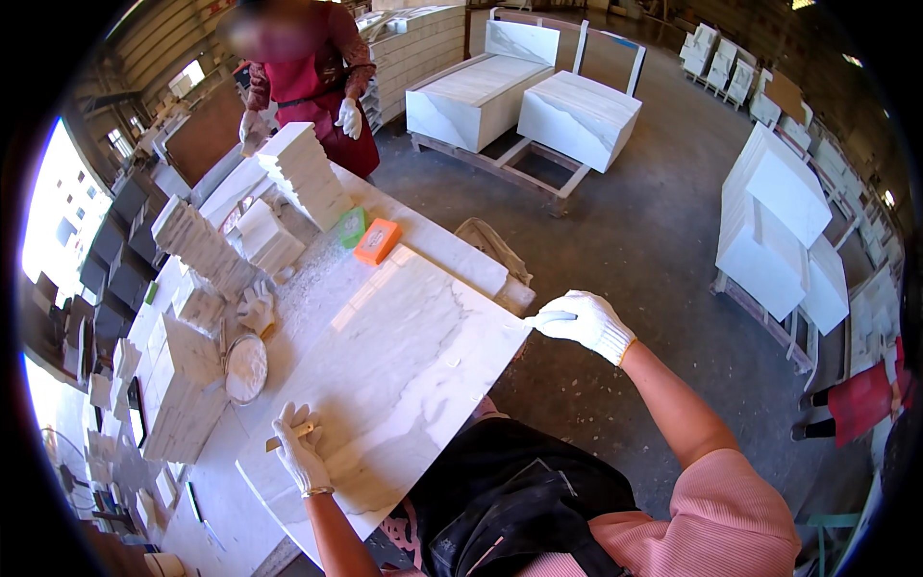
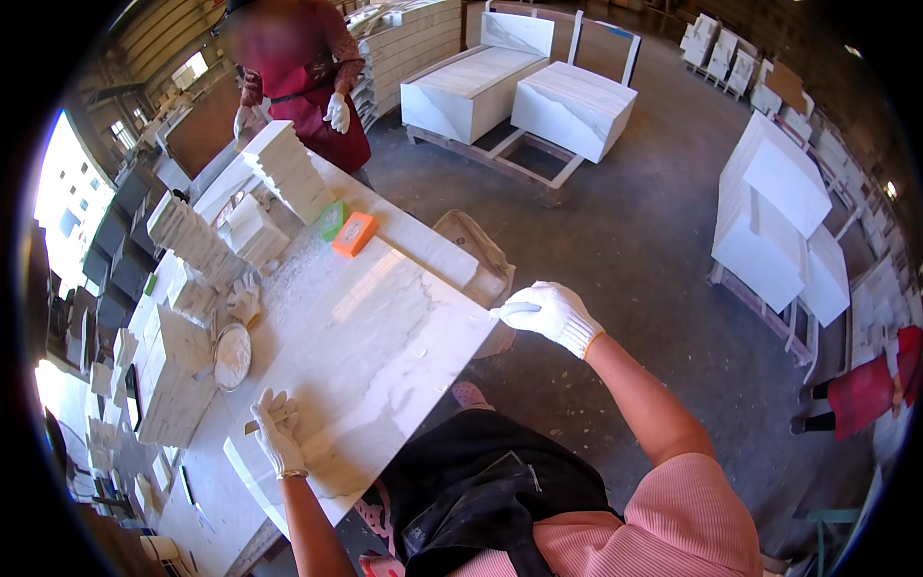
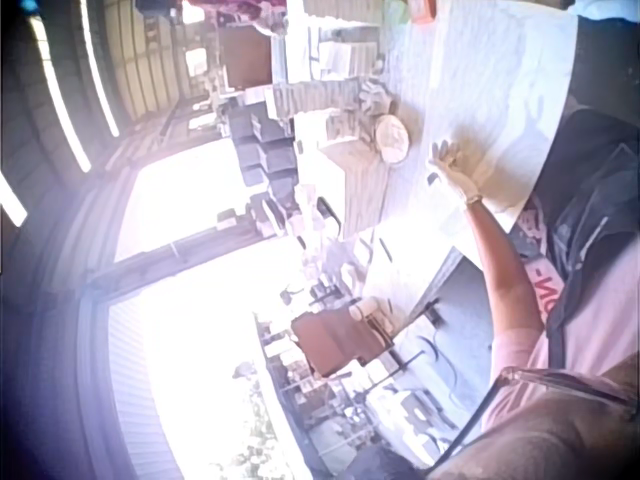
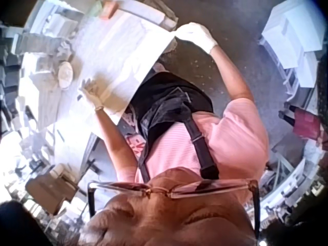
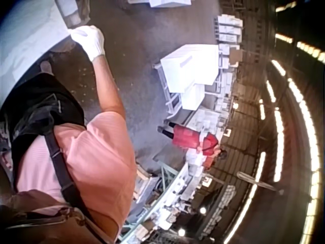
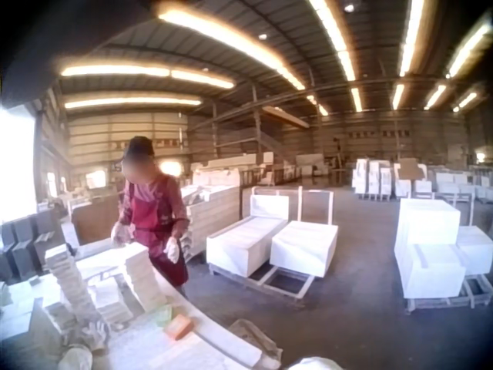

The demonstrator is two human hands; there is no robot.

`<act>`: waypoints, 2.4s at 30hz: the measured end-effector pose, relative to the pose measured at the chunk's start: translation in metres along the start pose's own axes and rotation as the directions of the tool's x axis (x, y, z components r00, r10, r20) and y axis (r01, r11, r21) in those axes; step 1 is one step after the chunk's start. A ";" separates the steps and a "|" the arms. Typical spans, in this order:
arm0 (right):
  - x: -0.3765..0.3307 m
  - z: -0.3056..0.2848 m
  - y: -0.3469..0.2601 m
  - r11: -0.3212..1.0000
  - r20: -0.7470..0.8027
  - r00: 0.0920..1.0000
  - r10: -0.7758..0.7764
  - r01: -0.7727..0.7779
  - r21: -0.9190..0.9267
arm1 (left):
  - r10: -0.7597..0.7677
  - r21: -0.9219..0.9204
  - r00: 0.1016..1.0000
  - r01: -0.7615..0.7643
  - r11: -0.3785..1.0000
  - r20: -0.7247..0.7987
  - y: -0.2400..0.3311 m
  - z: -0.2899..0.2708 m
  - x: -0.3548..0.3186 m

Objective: The person scrapes a white rectangular tile with a small metal scraper, removing residue from the surface. They repeatedly dip the scraper into a small bowl of white powder and continue scraping different areas of the tile.

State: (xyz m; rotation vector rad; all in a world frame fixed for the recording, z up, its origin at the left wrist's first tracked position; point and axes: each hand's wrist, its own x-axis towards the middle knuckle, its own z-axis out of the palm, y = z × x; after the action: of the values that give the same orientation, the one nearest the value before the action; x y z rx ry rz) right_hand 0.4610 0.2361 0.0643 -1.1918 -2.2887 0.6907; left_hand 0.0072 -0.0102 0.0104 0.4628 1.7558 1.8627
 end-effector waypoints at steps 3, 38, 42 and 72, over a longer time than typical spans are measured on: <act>0.002 0.001 -0.002 1.000 0.008 1.000 0.000 0.000 -0.011 | 0.006 -0.007 1.000 -0.006 1.000 -0.006 0.001 0.001 -0.001; 0.000 -0.009 -0.003 0.998 0.042 0.998 0.056 -0.055 -0.021 | 0.020 -0.018 1.000 -0.020 1.000 -0.011 -0.002 0.001 0.000; -0.001 -0.004 0.005 1.000 0.026 1.000 0.018 -0.017 -0.020 | 0.013 -0.023 1.000 -0.013 1.000 -0.018 -0.001 0.002 0.001; -0.039 0.039 -0.065 0.971 0.138 0.974 -0.181 0.156 0.179 | 0.025 -0.058 1.000 -0.025 0.998 -0.005 0.002 0.004 -0.003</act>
State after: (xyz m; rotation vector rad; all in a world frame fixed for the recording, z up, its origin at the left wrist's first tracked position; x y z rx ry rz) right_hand 0.4181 0.1627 0.0682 -0.8822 -2.3685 0.9168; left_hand 0.0116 -0.0092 0.0131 0.4612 1.7010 1.9274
